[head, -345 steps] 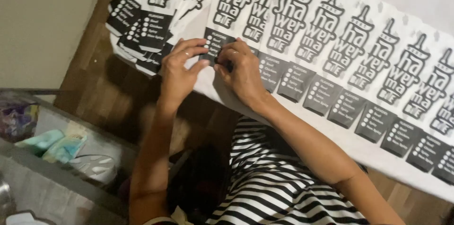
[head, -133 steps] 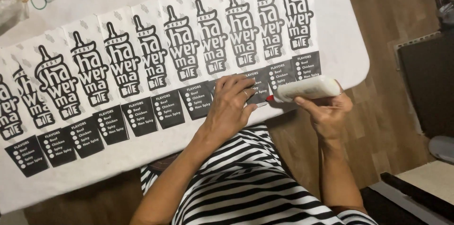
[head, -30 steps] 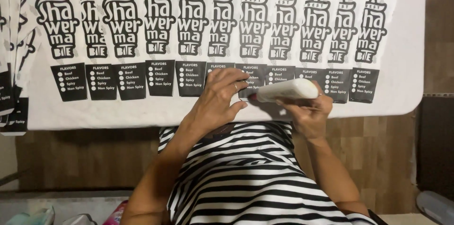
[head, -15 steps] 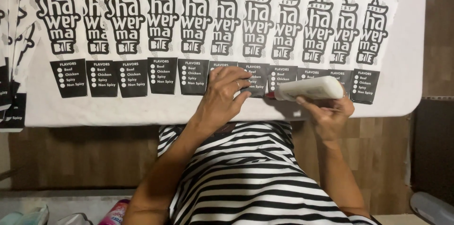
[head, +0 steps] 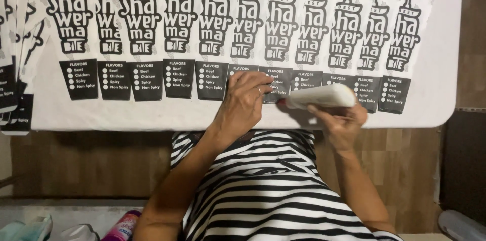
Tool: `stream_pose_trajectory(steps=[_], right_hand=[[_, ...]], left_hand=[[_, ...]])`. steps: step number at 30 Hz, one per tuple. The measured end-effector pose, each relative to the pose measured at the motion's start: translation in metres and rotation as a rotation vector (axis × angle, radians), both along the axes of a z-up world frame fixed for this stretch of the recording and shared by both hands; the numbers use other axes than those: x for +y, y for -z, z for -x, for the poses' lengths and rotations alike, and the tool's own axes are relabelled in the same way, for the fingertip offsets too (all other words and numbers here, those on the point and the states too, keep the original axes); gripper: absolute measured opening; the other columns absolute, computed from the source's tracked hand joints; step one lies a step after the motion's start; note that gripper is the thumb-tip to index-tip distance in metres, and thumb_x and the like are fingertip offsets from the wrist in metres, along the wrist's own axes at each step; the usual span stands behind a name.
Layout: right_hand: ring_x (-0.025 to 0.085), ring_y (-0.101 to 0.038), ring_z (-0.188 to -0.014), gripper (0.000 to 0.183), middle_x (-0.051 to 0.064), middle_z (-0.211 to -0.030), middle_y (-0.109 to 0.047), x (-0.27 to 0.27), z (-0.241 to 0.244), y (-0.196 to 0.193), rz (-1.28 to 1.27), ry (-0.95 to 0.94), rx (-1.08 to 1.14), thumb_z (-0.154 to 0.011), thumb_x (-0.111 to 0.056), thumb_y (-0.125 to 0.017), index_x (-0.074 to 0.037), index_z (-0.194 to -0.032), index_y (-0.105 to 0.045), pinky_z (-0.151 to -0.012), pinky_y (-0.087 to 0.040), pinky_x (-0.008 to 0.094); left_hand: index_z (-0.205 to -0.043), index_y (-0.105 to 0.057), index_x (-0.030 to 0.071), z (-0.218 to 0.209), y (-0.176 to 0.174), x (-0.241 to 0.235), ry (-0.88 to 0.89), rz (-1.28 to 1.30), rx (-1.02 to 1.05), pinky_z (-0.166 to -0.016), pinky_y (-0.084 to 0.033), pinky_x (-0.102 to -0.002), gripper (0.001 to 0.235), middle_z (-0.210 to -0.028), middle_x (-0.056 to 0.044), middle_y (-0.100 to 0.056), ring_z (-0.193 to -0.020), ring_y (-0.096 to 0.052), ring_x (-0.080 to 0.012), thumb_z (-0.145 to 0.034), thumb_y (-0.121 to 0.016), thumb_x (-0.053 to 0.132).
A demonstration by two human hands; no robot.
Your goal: Applying glue to paper food wrappers and stacking them for assembly.
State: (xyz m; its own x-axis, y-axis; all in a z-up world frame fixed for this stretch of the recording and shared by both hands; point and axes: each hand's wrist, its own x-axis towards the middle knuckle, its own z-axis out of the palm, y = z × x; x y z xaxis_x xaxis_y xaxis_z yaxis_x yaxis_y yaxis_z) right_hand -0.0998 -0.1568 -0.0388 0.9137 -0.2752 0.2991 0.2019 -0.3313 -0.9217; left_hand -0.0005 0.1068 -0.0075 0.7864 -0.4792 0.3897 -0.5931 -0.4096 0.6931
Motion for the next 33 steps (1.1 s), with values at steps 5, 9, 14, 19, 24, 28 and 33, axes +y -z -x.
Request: stream_pose_trajectory(steps=[5, 9, 14, 19, 24, 28, 33], right_hand=[[0.028, -0.070, -0.096, 0.041, 0.023, -0.097, -0.071, -0.014, 0.003, -0.004, -0.086, 0.097, 0.056, -0.076, 0.017, -0.085, 0.011, -0.112, -0.067, -0.081, -0.061, 0.045], [0.031, -0.072, -0.091, 0.039, 0.025, -0.095, -0.072, 0.003, -0.013, -0.011, -0.055, 0.070, 0.044, -0.074, 0.017, -0.086, 0.012, -0.109, -0.068, -0.078, -0.060, 0.046], [0.029, -0.070, -0.096, 0.041, 0.024, -0.095, -0.072, 0.055, -0.033, -0.024, -0.138, -0.019, 0.009, -0.070, 0.016, -0.087, 0.012, -0.106, -0.068, -0.083, -0.060, 0.045], [0.030, -0.072, -0.097, 0.042, 0.026, -0.093, -0.073, 0.069, -0.042, -0.026, -0.168, -0.121, -0.031, -0.068, 0.018, -0.088, 0.012, -0.104, -0.067, -0.086, -0.060, 0.043], [0.032, -0.073, -0.095, 0.037, 0.025, -0.090, -0.074, 0.093, -0.050, -0.014, -0.152, -0.198, -0.077, -0.071, 0.018, -0.083, 0.012, -0.103, -0.067, -0.085, -0.060, 0.044], [0.029, -0.073, -0.096, 0.039, 0.023, -0.090, -0.074, 0.094, -0.054, -0.003, -0.182, -0.211, -0.079, -0.069, 0.019, -0.085, 0.011, -0.102, -0.067, -0.086, -0.059, 0.042], [0.030, -0.069, -0.099, 0.045, 0.026, -0.095, -0.071, 0.068, -0.046, -0.028, -0.039, -0.161, -0.051, -0.070, 0.016, -0.086, 0.013, -0.108, -0.064, -0.089, -0.059, 0.047]], left_hand=[[-0.094, -0.076, 0.002, -0.002, -0.007, 0.011, 0.010, 0.079, -0.055, -0.101, -0.043, -0.042, 0.018, -0.111, -0.009, -0.073, -0.114, -0.065, -0.0285, -0.091, -0.061, -0.007], [-0.093, -0.076, 0.002, -0.014, -0.020, 0.050, -0.063, -0.029, -0.094, -0.099, -0.043, -0.042, 0.011, -0.105, -0.009, -0.074, -0.109, -0.065, -0.0270, -0.090, -0.068, -0.006], [-0.095, -0.076, 0.002, -0.013, -0.012, 0.068, -0.002, -0.076, -0.052, -0.104, -0.039, -0.045, 0.014, -0.107, -0.009, -0.074, -0.112, -0.065, -0.0274, -0.082, -0.080, 0.005], [-0.107, -0.075, 0.002, -0.010, -0.023, 0.076, 0.050, -0.081, 0.060, -0.110, -0.032, -0.048, 0.034, -0.118, -0.011, -0.072, -0.120, -0.061, -0.0303, -0.076, -0.086, 0.011], [-0.111, -0.074, 0.001, -0.012, -0.025, 0.080, 0.089, -0.059, 0.137, -0.111, -0.030, -0.049, 0.045, -0.123, -0.012, -0.070, -0.125, -0.058, -0.0314, -0.070, -0.090, 0.010], [-0.108, -0.074, 0.000, -0.011, -0.022, 0.079, 0.072, -0.045, 0.113, -0.110, -0.031, -0.048, 0.043, -0.122, -0.011, -0.070, -0.123, -0.059, -0.0307, -0.069, -0.090, 0.010], [-0.104, -0.075, 0.004, -0.010, -0.021, 0.076, 0.013, -0.029, 0.109, -0.109, -0.032, -0.046, 0.030, -0.118, -0.007, -0.072, -0.119, -0.060, -0.0274, -0.077, -0.086, 0.010]])
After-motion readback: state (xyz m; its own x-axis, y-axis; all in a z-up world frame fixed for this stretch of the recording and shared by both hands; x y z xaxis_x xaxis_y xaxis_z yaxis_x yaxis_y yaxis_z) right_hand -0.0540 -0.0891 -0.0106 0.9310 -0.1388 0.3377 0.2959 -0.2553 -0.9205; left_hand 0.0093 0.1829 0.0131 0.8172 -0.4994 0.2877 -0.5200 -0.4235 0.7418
